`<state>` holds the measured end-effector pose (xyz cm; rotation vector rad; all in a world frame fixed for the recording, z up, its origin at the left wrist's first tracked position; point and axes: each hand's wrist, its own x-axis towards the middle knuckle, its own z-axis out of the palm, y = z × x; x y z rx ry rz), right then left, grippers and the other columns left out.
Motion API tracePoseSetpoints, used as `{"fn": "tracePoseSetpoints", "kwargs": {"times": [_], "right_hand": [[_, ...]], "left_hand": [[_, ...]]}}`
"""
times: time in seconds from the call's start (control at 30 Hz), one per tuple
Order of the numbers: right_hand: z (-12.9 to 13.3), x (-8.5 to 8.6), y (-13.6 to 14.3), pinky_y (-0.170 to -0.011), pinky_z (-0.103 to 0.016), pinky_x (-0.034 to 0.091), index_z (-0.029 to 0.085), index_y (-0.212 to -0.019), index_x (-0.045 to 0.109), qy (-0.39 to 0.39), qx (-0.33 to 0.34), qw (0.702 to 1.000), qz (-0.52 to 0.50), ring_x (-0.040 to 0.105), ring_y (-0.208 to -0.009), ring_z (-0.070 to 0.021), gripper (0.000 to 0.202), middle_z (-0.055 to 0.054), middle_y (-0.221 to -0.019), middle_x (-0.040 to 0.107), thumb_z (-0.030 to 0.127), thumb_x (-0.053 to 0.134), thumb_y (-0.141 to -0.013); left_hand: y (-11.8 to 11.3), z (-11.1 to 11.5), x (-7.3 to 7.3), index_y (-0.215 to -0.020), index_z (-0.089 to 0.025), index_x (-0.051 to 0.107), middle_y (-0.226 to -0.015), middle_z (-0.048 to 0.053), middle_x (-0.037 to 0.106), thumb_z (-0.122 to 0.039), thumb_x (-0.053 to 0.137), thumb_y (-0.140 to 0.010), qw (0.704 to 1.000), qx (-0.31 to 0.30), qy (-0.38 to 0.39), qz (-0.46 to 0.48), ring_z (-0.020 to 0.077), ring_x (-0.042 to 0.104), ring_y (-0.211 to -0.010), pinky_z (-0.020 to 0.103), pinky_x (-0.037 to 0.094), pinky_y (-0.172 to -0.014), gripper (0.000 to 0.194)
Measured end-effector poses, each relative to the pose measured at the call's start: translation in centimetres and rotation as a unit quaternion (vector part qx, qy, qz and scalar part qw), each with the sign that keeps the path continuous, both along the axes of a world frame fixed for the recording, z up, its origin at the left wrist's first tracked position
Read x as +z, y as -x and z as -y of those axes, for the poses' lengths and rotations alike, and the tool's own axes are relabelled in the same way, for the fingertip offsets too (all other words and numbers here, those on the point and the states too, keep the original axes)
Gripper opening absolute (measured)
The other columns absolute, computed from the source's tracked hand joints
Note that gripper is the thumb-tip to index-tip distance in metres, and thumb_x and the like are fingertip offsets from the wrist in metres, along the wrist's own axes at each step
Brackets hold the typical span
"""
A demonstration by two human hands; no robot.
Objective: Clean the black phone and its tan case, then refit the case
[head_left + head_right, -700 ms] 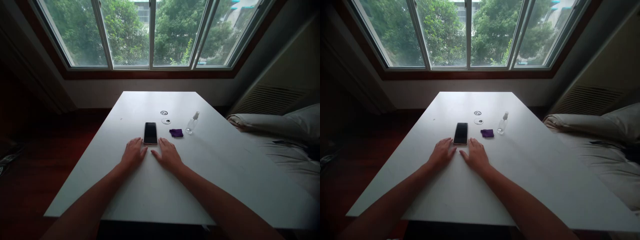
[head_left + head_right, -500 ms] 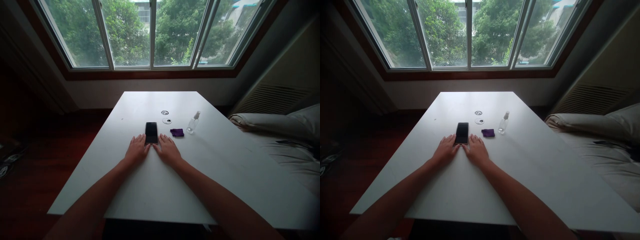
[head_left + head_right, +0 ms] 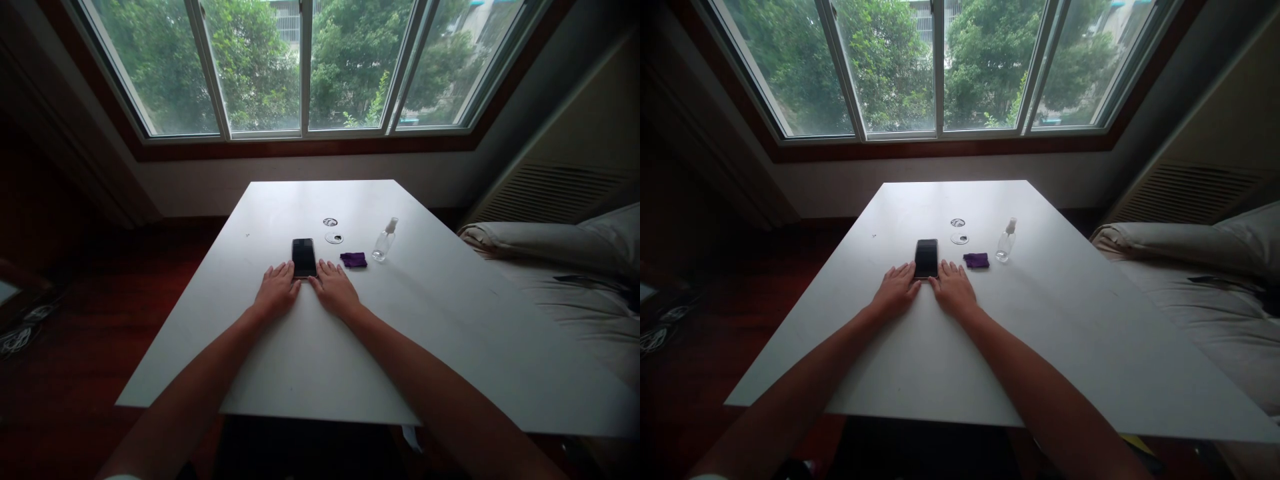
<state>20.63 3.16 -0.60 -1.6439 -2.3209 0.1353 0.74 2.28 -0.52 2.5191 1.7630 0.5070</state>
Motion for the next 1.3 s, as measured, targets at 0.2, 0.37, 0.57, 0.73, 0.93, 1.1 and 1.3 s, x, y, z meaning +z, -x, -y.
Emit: {"fn": "tracePoseSetpoints", "kwargs": {"times": [0.2,0.37,0.57,0.73,0.93,1.1,1.3], "right_hand": [[-0.3,-0.2,0.0,-0.124,-0.046,0.012,0.006,-0.155,0.036,-0.005,0.004,1.000,-0.008,0.026,-0.150,-0.0297,0.068,-0.015,-0.160,0.031,0.051,0.025,-0.105],[1.5,0.4,-0.2,-0.124,-0.048,0.014,-0.008,-0.153,0.029,-0.013,0.011,1.000,-0.026,0.019,-0.152,-0.0343,0.078,-0.026,-0.161,0.022,0.053,0.023,-0.105],[8.0,1.4,-1.0,-0.126,-0.043,0.017,0.002,-0.159,0.023,-0.017,0.149,0.988,-0.017,0.011,-0.155,-0.0267,0.075,-0.016,-0.165,0.012,0.052,0.031,-0.103],[9.7,1.7,-1.4,-0.127,-0.045,0.013,0.003,-0.161,0.010,0.002,0.209,0.978,-0.012,0.004,-0.155,-0.0285,0.096,-0.017,-0.166,0.007,0.057,0.051,-0.093],[8.5,2.0,-0.9,-0.127,-0.046,0.007,0.004,-0.161,0.003,0.028,0.250,0.968,0.011,-0.003,-0.155,-0.0298,0.107,-0.017,-0.166,-0.001,0.066,0.053,-0.089],[8.2,1.6,-0.3,-0.127,-0.045,0.008,0.002,-0.160,0.010,0.023,0.213,0.976,0.023,0.004,-0.155,-0.0260,0.079,-0.017,-0.165,0.007,0.047,0.034,-0.100],[8.4,1.0,-0.7,-0.127,-0.045,0.009,0.001,-0.159,0.021,0.015,0.177,0.984,0.032,0.013,-0.154,-0.0272,0.071,-0.017,-0.164,0.014,0.043,0.030,-0.102]], "left_hand": [[0.1,-0.4,-0.4,-0.154,-0.011,0.036,-0.157,0.013,0.040,-0.045,0.039,-0.101,1.000,-0.015,-0.008,0.022,0.0275,0.031,-0.148,0.049,0.018,-0.122,0.063],[0.4,1.2,1.0,-0.152,-0.004,0.036,-0.153,0.020,0.043,-0.045,0.041,-0.101,0.997,-0.011,-0.043,0.062,0.0300,0.037,-0.143,0.046,0.028,-0.120,0.065],[-0.2,5.8,2.4,-0.150,-0.014,0.043,-0.151,0.012,0.047,-0.045,0.030,-0.106,0.991,-0.124,-0.030,0.051,0.0240,0.040,-0.141,0.042,0.030,-0.120,0.055],[-2.0,6.9,1.7,-0.158,-0.010,0.028,-0.160,0.016,0.032,-0.060,0.032,-0.102,0.984,-0.176,0.029,0.016,0.0285,0.028,-0.150,0.048,0.021,-0.124,0.075],[-1.9,7.4,1.6,-0.161,-0.015,0.019,-0.165,0.012,0.018,-0.062,0.023,-0.103,0.985,-0.154,0.074,-0.018,0.0275,0.013,-0.154,0.051,0.013,-0.126,0.075],[-1.7,7.3,1.4,-0.160,-0.014,0.024,-0.163,0.009,0.023,-0.054,0.016,-0.106,0.990,-0.119,0.066,-0.029,0.0238,0.015,-0.154,0.048,0.014,-0.126,0.067],[-1.7,7.1,0.7,-0.157,-0.008,0.031,-0.163,0.013,0.022,-0.039,0.022,-0.106,0.993,-0.096,0.049,-0.053,0.0254,0.017,-0.154,0.048,0.014,-0.126,0.061]]}}
